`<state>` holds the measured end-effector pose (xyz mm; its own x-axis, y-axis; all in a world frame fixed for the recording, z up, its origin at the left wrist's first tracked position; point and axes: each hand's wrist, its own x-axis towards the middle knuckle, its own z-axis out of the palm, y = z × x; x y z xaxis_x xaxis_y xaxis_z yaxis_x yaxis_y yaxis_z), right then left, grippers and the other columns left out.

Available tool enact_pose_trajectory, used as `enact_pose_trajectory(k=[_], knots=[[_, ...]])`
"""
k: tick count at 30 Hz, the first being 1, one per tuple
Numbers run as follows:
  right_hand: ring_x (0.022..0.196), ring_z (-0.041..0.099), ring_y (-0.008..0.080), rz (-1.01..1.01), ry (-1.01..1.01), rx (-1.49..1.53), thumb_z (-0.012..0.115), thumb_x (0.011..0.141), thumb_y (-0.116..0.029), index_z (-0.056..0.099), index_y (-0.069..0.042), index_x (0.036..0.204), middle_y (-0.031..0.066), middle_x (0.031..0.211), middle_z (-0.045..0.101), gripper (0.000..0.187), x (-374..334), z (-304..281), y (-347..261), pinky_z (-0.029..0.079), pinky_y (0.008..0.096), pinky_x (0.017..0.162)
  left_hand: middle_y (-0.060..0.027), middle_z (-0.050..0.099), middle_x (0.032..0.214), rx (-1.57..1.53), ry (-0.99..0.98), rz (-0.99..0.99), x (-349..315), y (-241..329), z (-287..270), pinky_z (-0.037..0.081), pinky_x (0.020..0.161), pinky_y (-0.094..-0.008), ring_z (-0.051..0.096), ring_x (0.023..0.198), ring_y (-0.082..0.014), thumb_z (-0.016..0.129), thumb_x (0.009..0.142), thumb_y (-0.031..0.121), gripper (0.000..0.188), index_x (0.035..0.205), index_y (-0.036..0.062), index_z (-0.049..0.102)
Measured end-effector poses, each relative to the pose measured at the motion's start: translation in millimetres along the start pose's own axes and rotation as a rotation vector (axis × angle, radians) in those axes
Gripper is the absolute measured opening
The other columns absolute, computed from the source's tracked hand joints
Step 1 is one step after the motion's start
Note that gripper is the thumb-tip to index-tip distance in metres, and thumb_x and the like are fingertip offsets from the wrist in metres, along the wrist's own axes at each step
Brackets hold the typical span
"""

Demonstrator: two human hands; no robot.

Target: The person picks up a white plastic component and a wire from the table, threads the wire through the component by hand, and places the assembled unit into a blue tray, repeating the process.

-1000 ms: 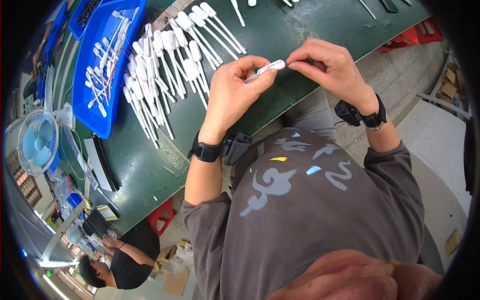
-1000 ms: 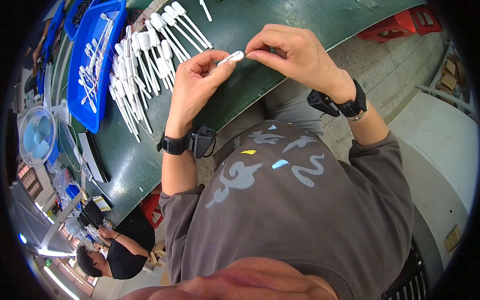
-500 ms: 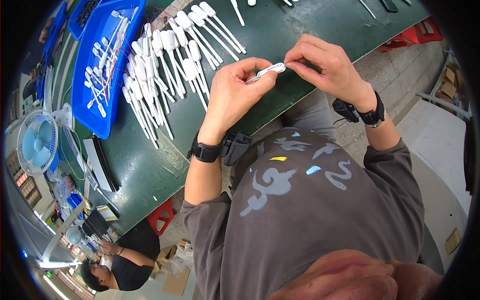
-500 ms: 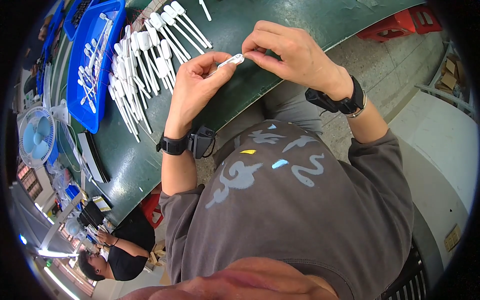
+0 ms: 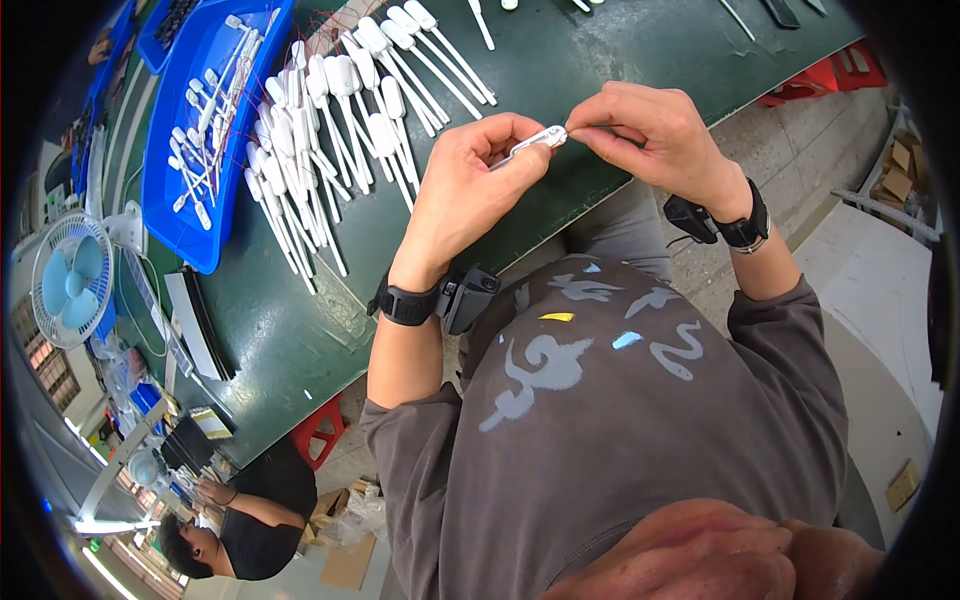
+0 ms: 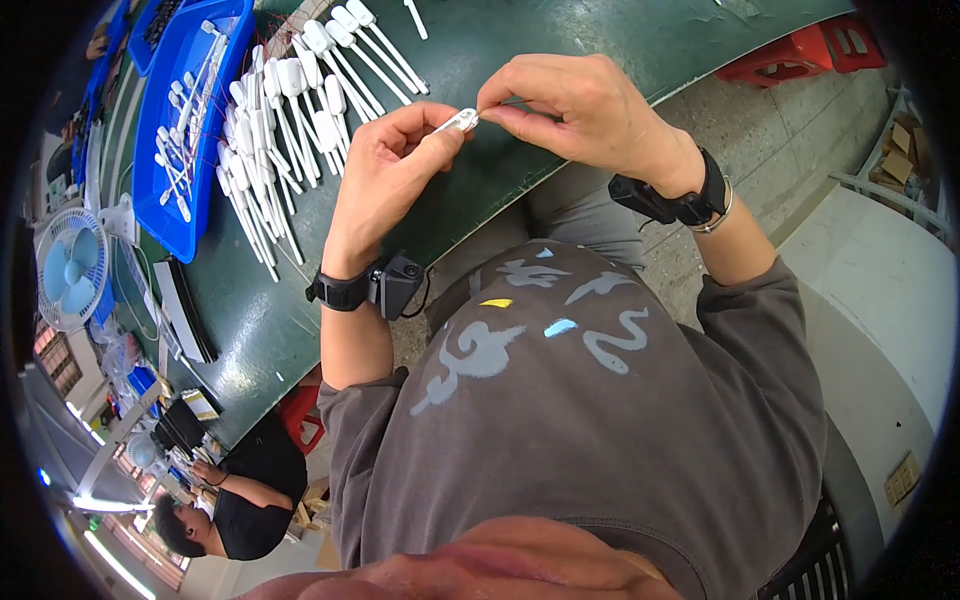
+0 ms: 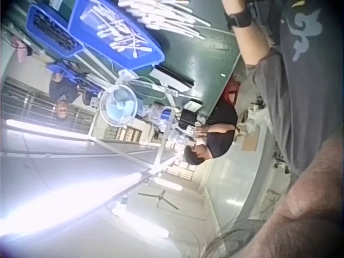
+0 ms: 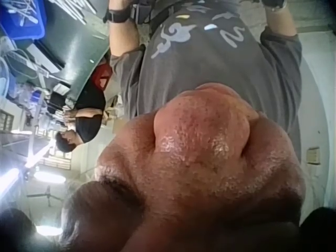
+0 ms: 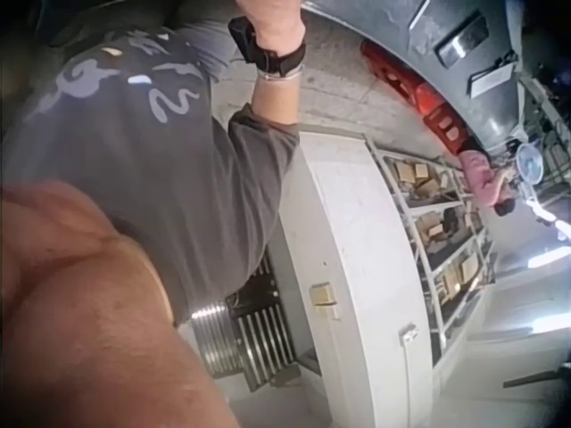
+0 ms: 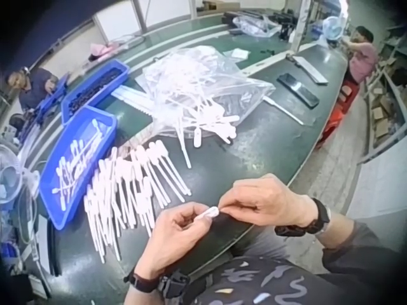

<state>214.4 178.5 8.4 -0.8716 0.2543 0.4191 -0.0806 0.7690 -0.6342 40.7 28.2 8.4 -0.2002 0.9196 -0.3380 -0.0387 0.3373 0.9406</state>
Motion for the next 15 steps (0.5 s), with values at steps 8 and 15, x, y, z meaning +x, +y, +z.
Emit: enact_pose_trajectory(k=[8,15], knots=[[0.054,0.046,0.0139,0.028,0.005,0.004,0.073,0.082,0.002,0.070,-0.007,0.094,0.0015,0.074,0.059,0.015,3.3,-3.7,-4.5,0.034,0.0287,0.049,0.0042,0.064,0.081,-0.040,0.031,0.079,-2.4,0.2,4.6,0.043,0.063,-0.0201,0.051,0.072,-0.0018,0.066,0.092,0.015,0.027,0.110,-0.0040,0.071],[0.056,0.051,0.0157,-0.002,-0.019,-0.027,0.072,0.082,0.001,0.069,-0.006,0.094,0.0023,0.075,0.060,0.014,2.5,-4.1,-4.7,0.037,0.0290,0.050,0.0032,0.065,0.078,0.082,0.050,0.015,-0.2,-1.3,3.7,0.044,0.063,-0.0207,0.052,0.070,-0.0029,0.068,0.092,0.017,0.026,0.107,-0.0042,0.072]])
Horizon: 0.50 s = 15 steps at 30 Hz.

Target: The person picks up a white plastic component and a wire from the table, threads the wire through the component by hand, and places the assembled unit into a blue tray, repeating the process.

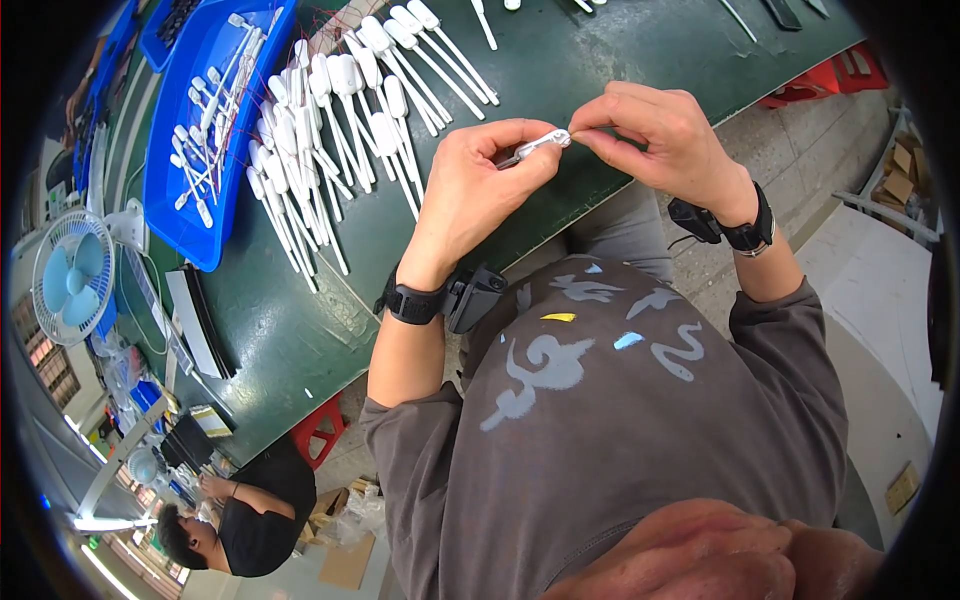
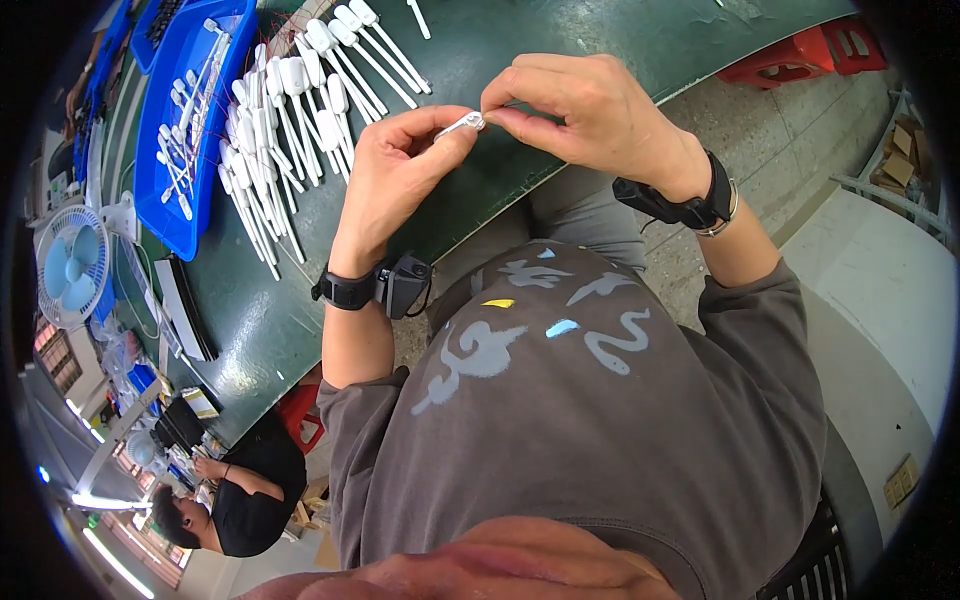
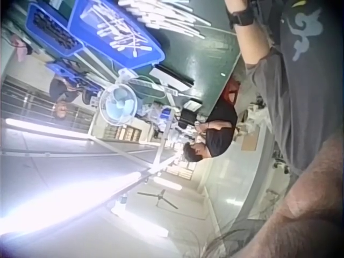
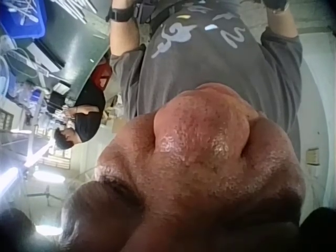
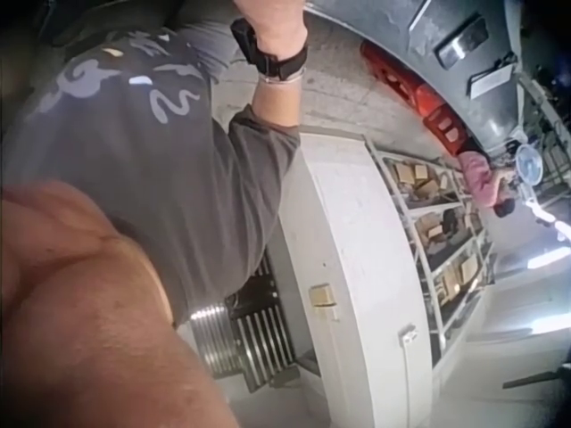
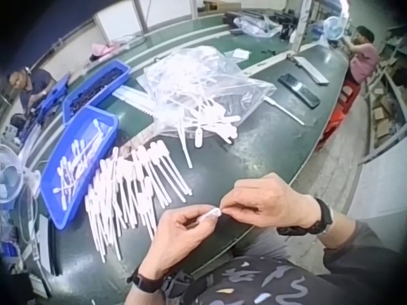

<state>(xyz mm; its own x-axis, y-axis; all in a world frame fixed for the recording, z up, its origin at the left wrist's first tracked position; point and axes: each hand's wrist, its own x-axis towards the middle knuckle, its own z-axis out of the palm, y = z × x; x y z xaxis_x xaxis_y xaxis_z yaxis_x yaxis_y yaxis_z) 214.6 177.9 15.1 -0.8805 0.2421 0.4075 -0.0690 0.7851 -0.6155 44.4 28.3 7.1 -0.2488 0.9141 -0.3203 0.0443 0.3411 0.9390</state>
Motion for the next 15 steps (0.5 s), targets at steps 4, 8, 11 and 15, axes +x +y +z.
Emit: enact_pose_trajectory(k=[4,8,11,15], knots=[[0.057,0.053,0.0168,0.001,0.001,0.003,0.072,0.083,0.000,0.069,-0.006,0.094,0.0030,0.075,0.060,0.013,0.3,3.7,1.4,0.039,0.0292,0.050,0.0019,0.065,0.077,0.003,-0.016,0.004,-0.9,0.6,3.3,0.044,0.064,-0.0207,0.053,0.070,-0.0034,0.068,0.094,0.020,0.028,0.107,-0.0042,0.073],[0.057,0.053,0.0164,-0.011,0.025,0.008,0.072,0.084,-0.001,0.069,-0.007,0.095,0.0031,0.074,0.059,0.013,1.8,5.1,3.0,0.038,0.0292,0.050,0.0015,0.065,0.076,-0.134,0.002,0.048,-0.6,-1.0,2.5,0.044,0.065,-0.0206,0.054,0.072,-0.0033,0.068,0.094,0.022,0.029,0.107,-0.0042,0.073],[0.057,0.052,0.0160,0.003,0.033,-0.006,0.072,0.084,0.000,0.069,-0.007,0.095,0.0028,0.074,0.059,0.013,1.5,4.1,4.4,0.038,0.0291,0.050,0.0021,0.065,0.077,-0.125,-0.008,0.022,-0.3,4.3,-0.4,0.044,0.065,-0.0203,0.055,0.073,-0.0031,0.068,0.095,0.021,0.028,0.106,-0.0040,0.073],[0.056,0.051,0.0157,0.010,0.013,-0.020,0.073,0.084,0.000,0.069,-0.007,0.095,0.0026,0.073,0.058,0.013,2.4,2.1,3.3,0.037,0.0291,0.050,0.0033,0.064,0.077,-0.124,-0.013,0.000,-0.1,4.2,-0.9,0.042,0.064,-0.0199,0.054,0.072,-0.0027,0.068,0.095,0.020,0.026,0.106,-0.0036,0.073]])
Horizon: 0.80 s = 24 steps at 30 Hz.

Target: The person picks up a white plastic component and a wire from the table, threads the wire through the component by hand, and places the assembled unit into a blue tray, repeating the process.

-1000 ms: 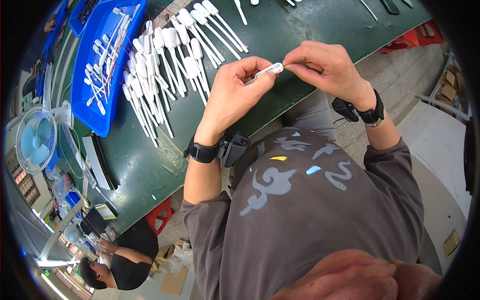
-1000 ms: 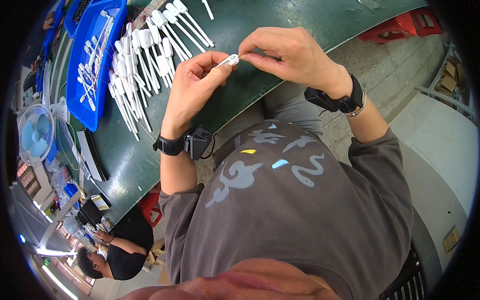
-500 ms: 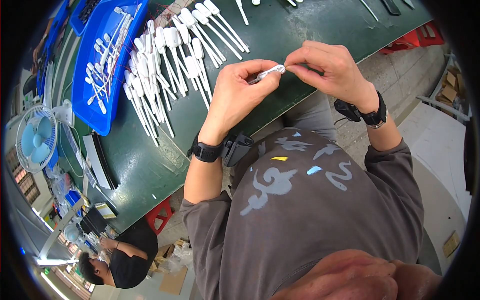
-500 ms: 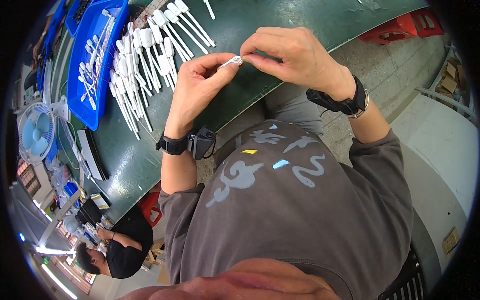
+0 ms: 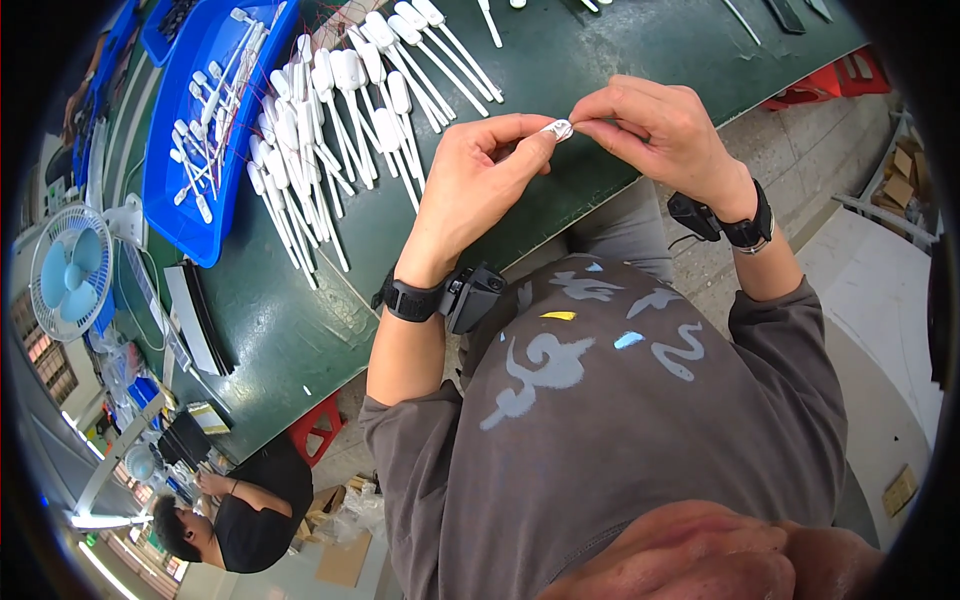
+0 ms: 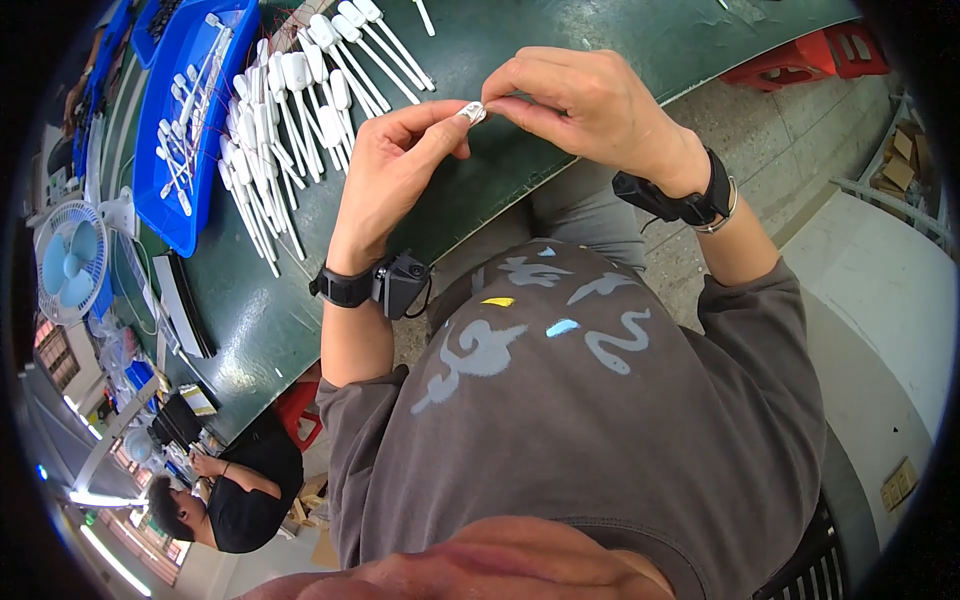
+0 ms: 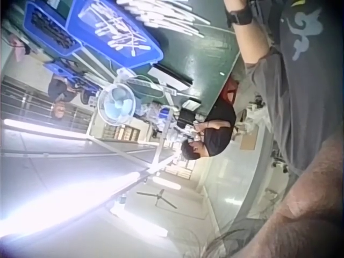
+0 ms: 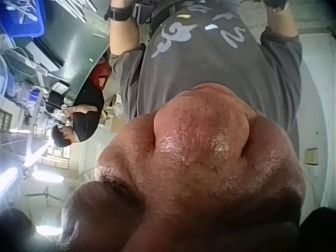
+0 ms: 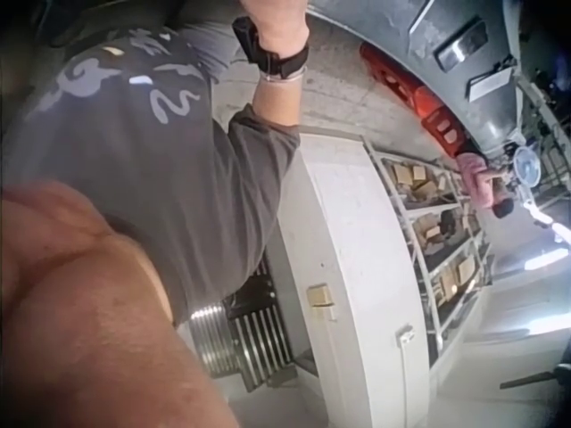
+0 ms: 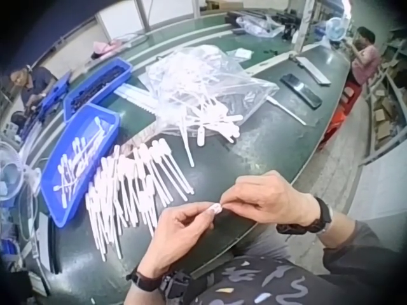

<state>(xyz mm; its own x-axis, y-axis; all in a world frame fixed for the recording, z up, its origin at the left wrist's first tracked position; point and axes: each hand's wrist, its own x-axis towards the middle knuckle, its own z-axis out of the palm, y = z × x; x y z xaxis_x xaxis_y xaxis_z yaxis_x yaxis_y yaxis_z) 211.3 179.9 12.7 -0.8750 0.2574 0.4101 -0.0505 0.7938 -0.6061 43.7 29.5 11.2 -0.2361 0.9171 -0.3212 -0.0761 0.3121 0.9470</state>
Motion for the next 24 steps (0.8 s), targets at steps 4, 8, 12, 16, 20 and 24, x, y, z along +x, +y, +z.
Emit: enact_pose_trajectory(k=[4,8,12,16,20,24], knots=[[0.056,0.050,0.0155,-0.007,0.017,0.011,0.073,0.083,0.000,0.069,-0.007,0.095,0.0024,0.073,0.057,0.014,-0.8,1.1,0.1,0.037,0.0292,0.050,0.0044,0.063,0.076,-0.005,0.004,0.007,1.0,-4.0,-0.3,0.041,0.062,-0.0196,0.051,0.070,-0.0025,0.068,0.095,0.019,0.025,0.105,-0.0034,0.073],[0.056,0.050,0.0159,0.002,0.003,0.004,0.073,0.082,0.001,0.069,-0.007,0.095,0.0026,0.072,0.057,0.015,-0.4,-1.0,-1.0,0.037,0.0294,0.050,0.0052,0.062,0.076,-0.014,0.020,0.024,1.6,-6.3,1.1,0.040,0.060,-0.0193,0.049,0.068,-0.0019,0.068,0.095,0.019,0.025,0.105,-0.0034,0.073],[0.056,0.051,0.0165,-0.028,0.033,0.000,0.074,0.082,0.001,0.070,-0.007,0.095,0.0028,0.073,0.058,0.016,-1.5,2.2,3.5,0.037,0.0297,0.049,0.0056,0.061,0.076,-0.023,0.023,0.036,2.7,-7.3,1.0,0.039,0.060,-0.0191,0.048,0.068,-0.0014,0.068,0.095,0.020,0.026,0.106,-0.0036,0.073],[0.057,0.052,0.0171,-0.037,0.024,-0.028,0.074,0.082,0.001,0.070,-0.007,0.095,0.0031,0.073,0.058,0.016,-0.7,0.7,2.5,0.038,0.0298,0.049,0.0062,0.060,0.075,-0.025,0.022,0.030,2.4,-7.8,0.2,0.038,0.059,-0.0191,0.048,0.067,-0.0011,0.069,0.094,0.019,0.026,0.105,-0.0037,0.072],[0.057,0.052,0.0171,-0.032,0.020,-0.011,0.074,0.081,0.000,0.070,-0.007,0.094,0.0030,0.075,0.060,0.015,-0.7,1.6,3.2,0.038,0.0298,0.049,0.0060,0.060,0.073,-0.012,0.032,0.027,2.1,-7.5,1.0,0.039,0.058,-0.0197,0.047,0.066,-0.0015,0.069,0.092,0.019,0.025,0.102,-0.0035,0.072],[0.057,0.053,0.0172,-0.012,0.007,0.003,0.074,0.082,-0.001,0.069,-0.006,0.093,0.0029,0.076,0.061,0.013,0.4,2.1,0.8,0.039,0.0297,0.050,0.0044,0.059,0.069,0.099,0.072,0.011,1.2,-3.6,3.7,0.040,0.058,-0.0213,0.048,0.064,-0.0026,0.069,0.089,0.020,0.024,0.098,-0.0027,0.072]])
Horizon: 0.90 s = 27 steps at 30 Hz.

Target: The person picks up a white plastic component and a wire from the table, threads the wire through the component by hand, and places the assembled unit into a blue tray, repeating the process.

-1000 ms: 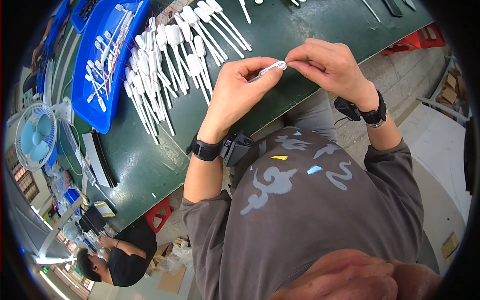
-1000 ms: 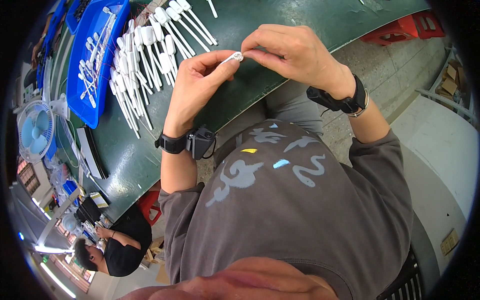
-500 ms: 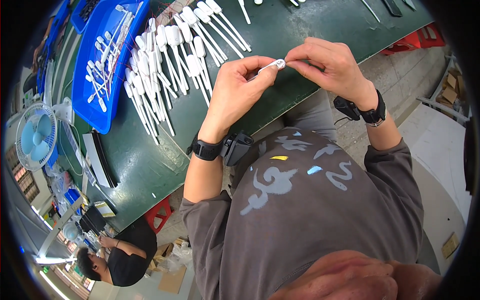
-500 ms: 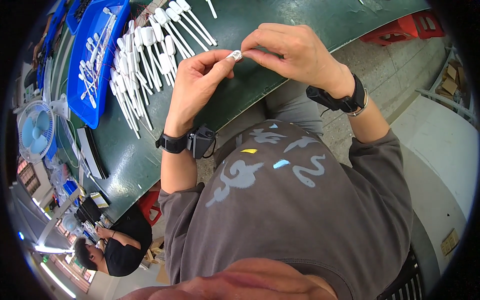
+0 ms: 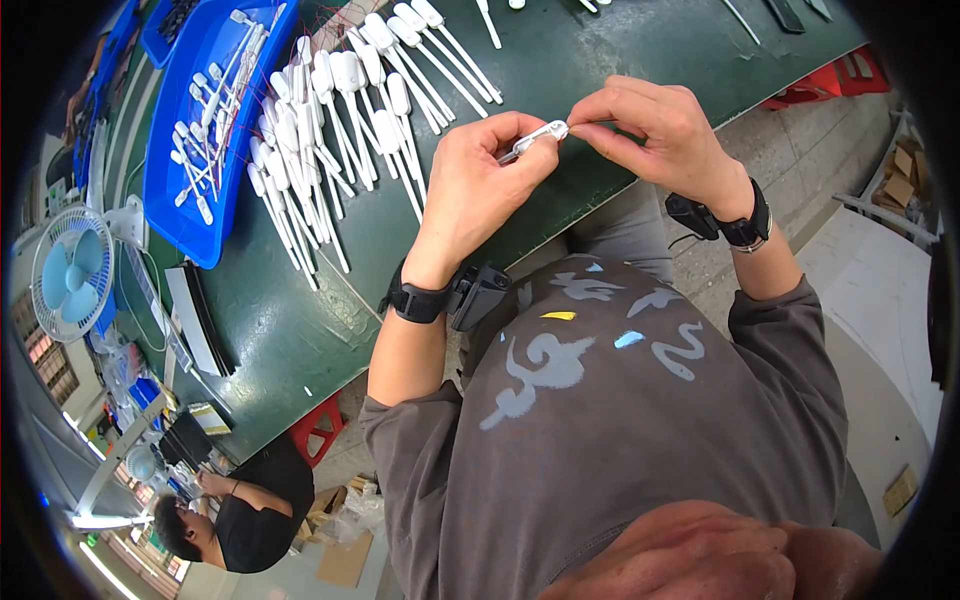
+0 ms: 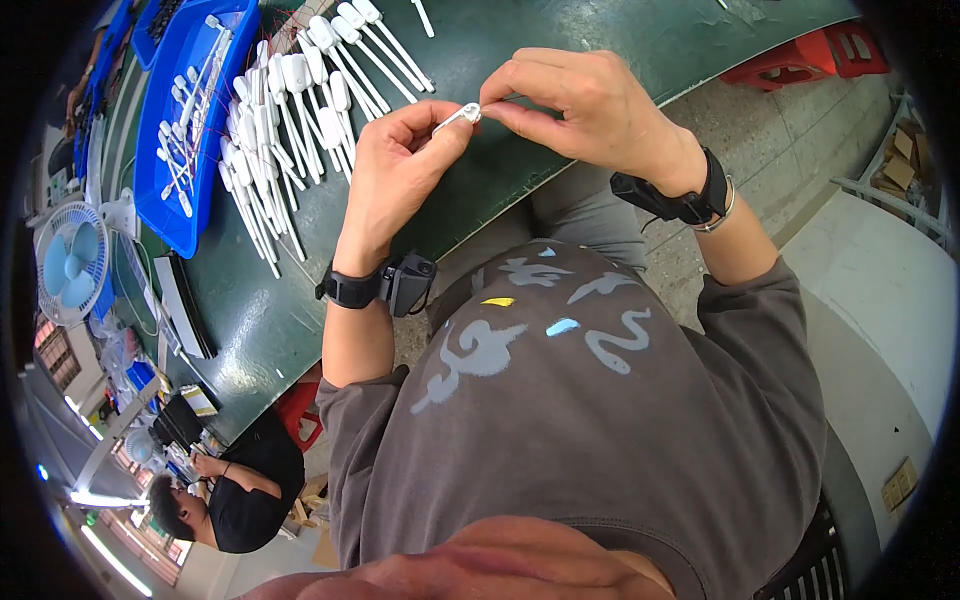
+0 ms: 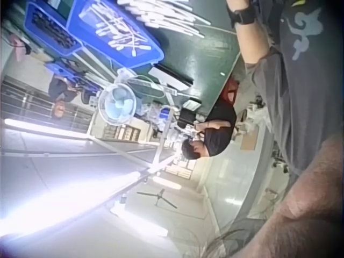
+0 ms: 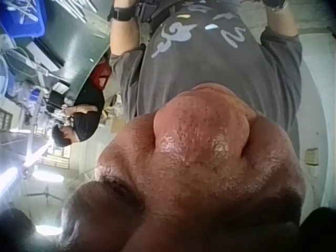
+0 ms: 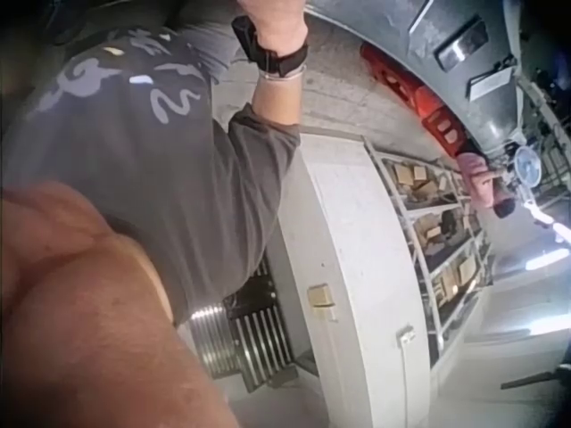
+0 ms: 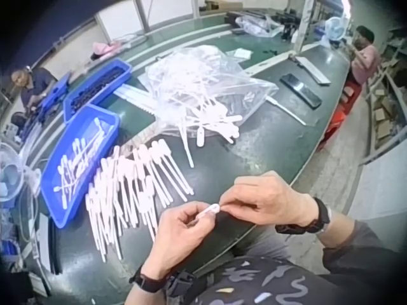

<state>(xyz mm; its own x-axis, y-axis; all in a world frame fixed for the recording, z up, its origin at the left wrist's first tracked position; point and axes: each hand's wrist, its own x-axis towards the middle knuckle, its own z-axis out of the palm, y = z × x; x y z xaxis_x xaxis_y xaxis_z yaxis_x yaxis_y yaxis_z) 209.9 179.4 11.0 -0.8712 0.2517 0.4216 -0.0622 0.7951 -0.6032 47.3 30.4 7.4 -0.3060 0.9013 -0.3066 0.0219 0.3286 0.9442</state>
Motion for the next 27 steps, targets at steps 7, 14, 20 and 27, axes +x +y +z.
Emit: enact_pose_trajectory(k=[7,14,20,27], knots=[[0.058,0.054,0.0173,-0.004,0.002,0.029,0.074,0.084,-0.001,0.070,-0.006,0.093,0.0033,0.078,0.064,0.011,0,5,1,0.040,0.0297,0.051,0.0007,0.058,0.064,0.105,0.016,-0.008,0,-2,2,0.042,0.058,-0.0236,0.049,0.062,-0.0050,0.069,0.086,0.022,0.025,0.095,-0.0013,0.073],[0.057,0.049,0.0135,0.153,-0.041,0.101,0.072,0.088,-0.005,0.069,-0.003,0.095,0.0035,0.073,0.061,0.009,1,3,-2,0.037,0.0282,0.051,-0.0005,0.059,0.064,0.101,0.033,0.009,0,-1,1,0.042,0.058,-0.0240,0.050,0.061,-0.0060,0.069,0.086,0.022,0.026,0.097,-0.0009,0.073],[0.055,0.041,0.0103,0.397,-0.147,0.168,0.070,0.090,-0.011,0.068,-0.001,0.095,0.0030,0.067,0.055,0.011,4,0,-9,0.033,0.0274,0.051,-0.0008,0.060,0.065,0.138,0.056,0.030,0,-2,3,0.044,0.058,-0.0241,0.051,0.062,-0.0060,0.069,0.087,0.022,0.027,0.101,-0.0008,0.074],[0.054,0.042,0.0116,0.356,-0.117,0.142,0.070,0.089,-0.010,0.068,-0.001,0.093,0.0034,0.065,0.053,0.010,4,1,-9,0.033,0.0288,0.051,-0.0019,0.062,0.065,0.141,0.054,0.027,-2,0,3,0.044,0.058,-0.0243,0.052,0.060,-0.0065,0.070,0.088,0.023,0.028,0.102,-0.0004,0.074]])
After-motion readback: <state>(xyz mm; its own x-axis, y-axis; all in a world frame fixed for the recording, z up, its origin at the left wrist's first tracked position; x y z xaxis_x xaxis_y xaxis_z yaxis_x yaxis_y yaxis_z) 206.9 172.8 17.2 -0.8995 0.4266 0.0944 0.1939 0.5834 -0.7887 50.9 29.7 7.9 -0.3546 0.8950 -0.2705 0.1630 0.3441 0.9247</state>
